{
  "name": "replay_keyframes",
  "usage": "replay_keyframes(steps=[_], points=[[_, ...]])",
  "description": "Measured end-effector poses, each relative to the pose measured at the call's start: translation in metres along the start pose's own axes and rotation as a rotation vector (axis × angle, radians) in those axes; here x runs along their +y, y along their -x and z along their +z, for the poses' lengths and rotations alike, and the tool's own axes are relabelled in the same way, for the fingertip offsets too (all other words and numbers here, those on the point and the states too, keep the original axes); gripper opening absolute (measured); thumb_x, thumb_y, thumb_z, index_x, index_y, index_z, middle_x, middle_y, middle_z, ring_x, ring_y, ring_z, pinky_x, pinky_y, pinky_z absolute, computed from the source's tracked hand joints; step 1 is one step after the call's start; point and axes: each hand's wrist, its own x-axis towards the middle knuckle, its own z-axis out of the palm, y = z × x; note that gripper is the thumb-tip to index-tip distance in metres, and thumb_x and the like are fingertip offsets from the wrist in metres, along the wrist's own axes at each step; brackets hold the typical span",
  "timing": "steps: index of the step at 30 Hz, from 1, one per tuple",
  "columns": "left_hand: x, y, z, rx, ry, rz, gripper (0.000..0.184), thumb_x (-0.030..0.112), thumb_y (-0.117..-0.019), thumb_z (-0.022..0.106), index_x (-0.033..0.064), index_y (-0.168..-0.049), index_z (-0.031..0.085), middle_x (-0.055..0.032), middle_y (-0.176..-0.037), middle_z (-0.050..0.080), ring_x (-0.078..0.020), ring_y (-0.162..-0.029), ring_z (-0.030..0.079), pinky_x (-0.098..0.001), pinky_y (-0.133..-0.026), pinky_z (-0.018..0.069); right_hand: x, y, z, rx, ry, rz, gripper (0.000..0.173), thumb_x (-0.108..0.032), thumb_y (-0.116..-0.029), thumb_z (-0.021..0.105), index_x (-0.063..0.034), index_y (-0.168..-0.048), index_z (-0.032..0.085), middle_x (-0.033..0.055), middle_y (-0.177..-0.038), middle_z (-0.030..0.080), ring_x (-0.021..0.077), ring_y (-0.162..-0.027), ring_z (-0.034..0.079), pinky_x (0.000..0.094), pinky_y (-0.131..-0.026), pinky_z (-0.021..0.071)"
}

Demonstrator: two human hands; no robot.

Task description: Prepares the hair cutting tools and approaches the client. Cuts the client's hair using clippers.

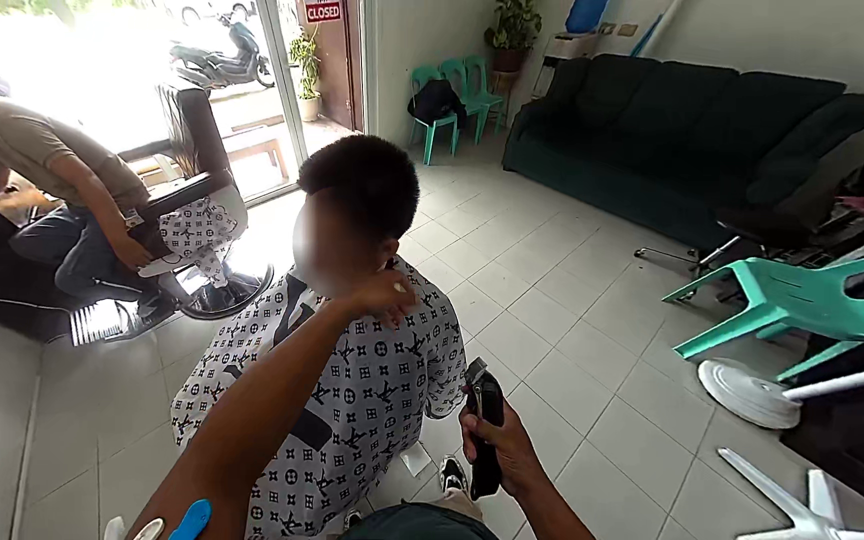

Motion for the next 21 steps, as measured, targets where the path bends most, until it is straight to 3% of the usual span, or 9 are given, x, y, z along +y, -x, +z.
replay_keyframes(steps=[2,5,9,12,14,16,17,19,21], points=[[0.012,-0.002,0.008,0.065,0.094,0.136,0.024,0.012,-0.1055,0.056,-0.0006,-0.126,0.057,-0.0071,-0.092,0.069,-0.0083,-0.068,0.066,-0.0233,-0.060,0.0552,-0.011,-0.016,-0.010,-0.033,0.028,0.049,0.061,-0.012,-0.0751,0.074,-0.0001,-0.128,0.046,0.0036,-0.065,0.059,0.0123,-0.043,0.056,0.0274,-0.041,0.0524],[0.033,-0.014,0.014,0.353,0.257,0.296,0.016,0.014,-0.1077,0.051,0.0026,-0.116,0.059,-0.0051,-0.083,0.069,-0.0083,-0.064,0.065,-0.0221,-0.054,0.0538,-0.024,-0.043,-0.025,-0.106,0.069,0.072,0.069,-0.018,-0.0721,0.078,-0.0004,-0.130,0.046,0.0024,-0.067,0.060,0.0118,-0.044,0.056,0.0275,-0.042,0.0526],[0.029,-0.015,0.013,0.126,0.166,0.125,0.018,0.012,-0.1062,0.054,0.0030,-0.120,0.062,-0.0043,-0.088,0.072,-0.0060,-0.064,0.066,-0.0195,-0.053,0.0523,-0.035,-0.075,-0.041,-0.280,-0.016,0.042,0.092,-0.050,-0.0679,0.091,-0.0010,-0.131,0.045,0.0015,-0.069,0.062,0.0111,-0.045,0.057,0.0272,-0.042,0.0529],[0.024,0.011,0.000,0.364,0.101,0.293,0.017,0.013,-0.1044,0.056,0.0046,-0.115,0.067,-0.0026,-0.086,0.072,-0.0047,-0.062,0.063,-0.0185,-0.050,0.0507,-0.046,-0.098,-0.043,-0.421,-0.102,0.048,0.094,-0.075,-0.0769,0.070,-0.0033,-0.133,0.049,0.0032,-0.074,0.066,0.0121,-0.049,0.060,0.0280,-0.045,0.0542],[0.007,0.019,-0.007,0.330,0.090,0.206,0.016,0.014,-0.1050,0.055,0.0051,-0.114,0.064,-0.0017,-0.084,0.072,-0.0041,-0.061,0.064,-0.0178,-0.049,0.0503,-0.054,-0.109,-0.038,-0.492,-0.120,0.074,0.095,-0.084,-0.0815,0.053,-0.0052,-0.134,0.053,0.0043,-0.081,0.070,0.0125,-0.053,0.063,0.0278,-0.048,0.0554],[-0.007,0.022,-0.008,0.210,0.064,0.115,0.017,0.012,-0.1026,0.060,0.0046,-0.116,0.066,0.0009,-0.084,0.073,-0.0015,-0.058,0.062,-0.0162,-0.049,0.0486,-0.063,-0.119,-0.030,-0.544,-0.109,0.092,0.086,-0.078,-0.0913,0.047,-0.0045,-0.136,0.051,0.0058,-0.088,0.071,0.0143,-0.061,0.066,0.0289,-0.054,0.0574],[-0.008,0.024,-0.009,0.223,0.098,0.147,0.017,0.010,-0.1015,0.060,0.0045,-0.116,0.068,0.0013,-0.084,0.073,-0.0010,-0.058,0.061,-0.0158,-0.050,0.0487,-0.067,-0.125,-0.024,-0.546,-0.111,0.086,0.078,-0.069,-0.0940,0.052,-0.0026,-0.134,0.052,0.0072,-0.091,0.070,0.0161,-0.066,0.068,0.0309,-0.057,0.0591],[-0.004,0.026,-0.013,0.347,0.278,0.260,0.017,0.011,-0.1036,0.054,0.0050,-0.112,0.068,-0.0022,-0.081,0.073,-0.0036,-0.057,0.063,-0.0166,-0.047,0.0499,-0.077,-0.132,-0.006,-0.521,-0.069,0.013,0.063,-0.057,-0.0927,0.065,-0.0034,-0.126,0.057,0.0061,-0.094,0.072,0.0168,-0.073,0.071,0.0337,-0.063,0.0616],[-0.005,0.029,-0.015,0.307,0.368,0.197,0.022,0.017,-0.1068,0.046,0.0073,-0.113,0.065,-0.0044,-0.081,0.073,-0.0063,-0.059,0.066,-0.0175,-0.046,0.0502,-0.090,-0.135,0.017,-0.496,0.029,-0.049,0.049,-0.045,-0.0940,0.065,-0.0041,-0.121,0.059,0.0038,-0.092,0.072,0.0153,-0.072,0.071,0.0332,-0.061,0.0619]])
